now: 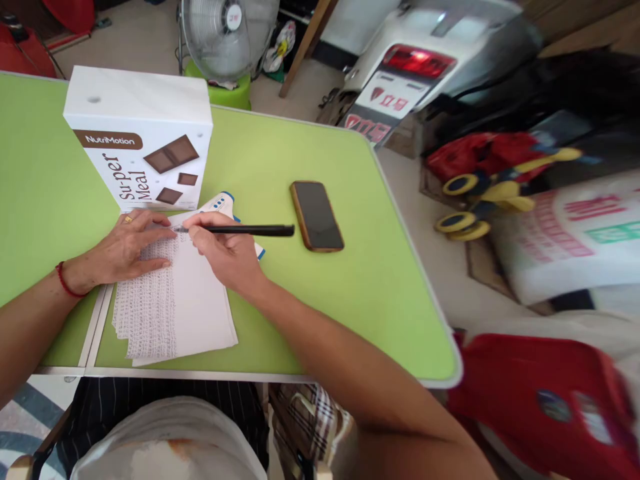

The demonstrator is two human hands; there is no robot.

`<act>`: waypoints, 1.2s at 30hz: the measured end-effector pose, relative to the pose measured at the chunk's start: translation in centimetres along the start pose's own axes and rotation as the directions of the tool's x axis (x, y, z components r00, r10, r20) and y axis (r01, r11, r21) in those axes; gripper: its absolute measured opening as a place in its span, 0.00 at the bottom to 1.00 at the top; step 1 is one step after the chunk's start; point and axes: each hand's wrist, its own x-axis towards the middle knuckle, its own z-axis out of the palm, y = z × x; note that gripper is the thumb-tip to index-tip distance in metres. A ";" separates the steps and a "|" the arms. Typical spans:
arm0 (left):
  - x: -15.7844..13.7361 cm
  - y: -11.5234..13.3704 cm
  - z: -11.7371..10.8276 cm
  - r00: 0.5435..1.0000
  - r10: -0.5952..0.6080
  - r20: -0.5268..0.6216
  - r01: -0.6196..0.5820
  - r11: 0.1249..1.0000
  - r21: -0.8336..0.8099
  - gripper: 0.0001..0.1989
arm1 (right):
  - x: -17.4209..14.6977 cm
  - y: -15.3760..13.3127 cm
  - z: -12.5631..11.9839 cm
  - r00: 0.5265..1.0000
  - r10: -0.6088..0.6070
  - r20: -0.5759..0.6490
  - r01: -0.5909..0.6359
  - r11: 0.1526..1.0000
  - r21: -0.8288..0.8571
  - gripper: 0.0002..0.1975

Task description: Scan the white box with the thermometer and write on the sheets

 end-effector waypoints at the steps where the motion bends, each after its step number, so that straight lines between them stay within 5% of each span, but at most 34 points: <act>1: 0.1 0.0 -0.1 1.000 -0.005 -0.005 0.005 1.000 -0.008 0.21 | 0.1 0.0 0.0 0.997 0.054 0.046 -0.057 0.996 0.065 0.03; 5: 0.8 1.2 -1.0 0.998 -0.069 0.013 0.069 0.997 0.019 0.17 | -0.5 1.7 0.1 0.973 0.220 0.066 -0.230 0.926 0.298 0.02; 8: 1.9 2.8 -1.5 0.989 -0.148 -0.001 0.148 0.988 0.045 0.10 | -1.2 3.0 0.1 0.973 0.219 0.079 -0.232 0.890 0.393 0.03; 11: 2.6 3.9 -0.8 0.958 -0.257 -0.127 0.223 0.946 -0.236 0.11 | -1.3 3.4 -0.1 0.975 0.202 0.096 -0.222 0.834 0.505 0.03; 14: 2.4 4.3 0.5 0.911 -0.347 -0.223 0.139 0.767 -0.627 0.07 | -1.1 3.5 -0.5 0.968 0.224 0.115 -0.250 0.781 0.572 0.03; 25: 1.8 4.5 2.2 0.951 -0.306 -0.046 0.133 0.539 -0.832 0.11 | -0.6 3.7 -0.9 0.955 0.252 0.157 -0.297 0.815 0.498 0.05; 36: 2.0 4.1 2.3 0.946 -0.276 -0.172 0.025 0.591 -0.806 0.09 | -1.1 3.5 -1.2 0.969 0.190 0.157 -0.240 0.871 0.429 0.07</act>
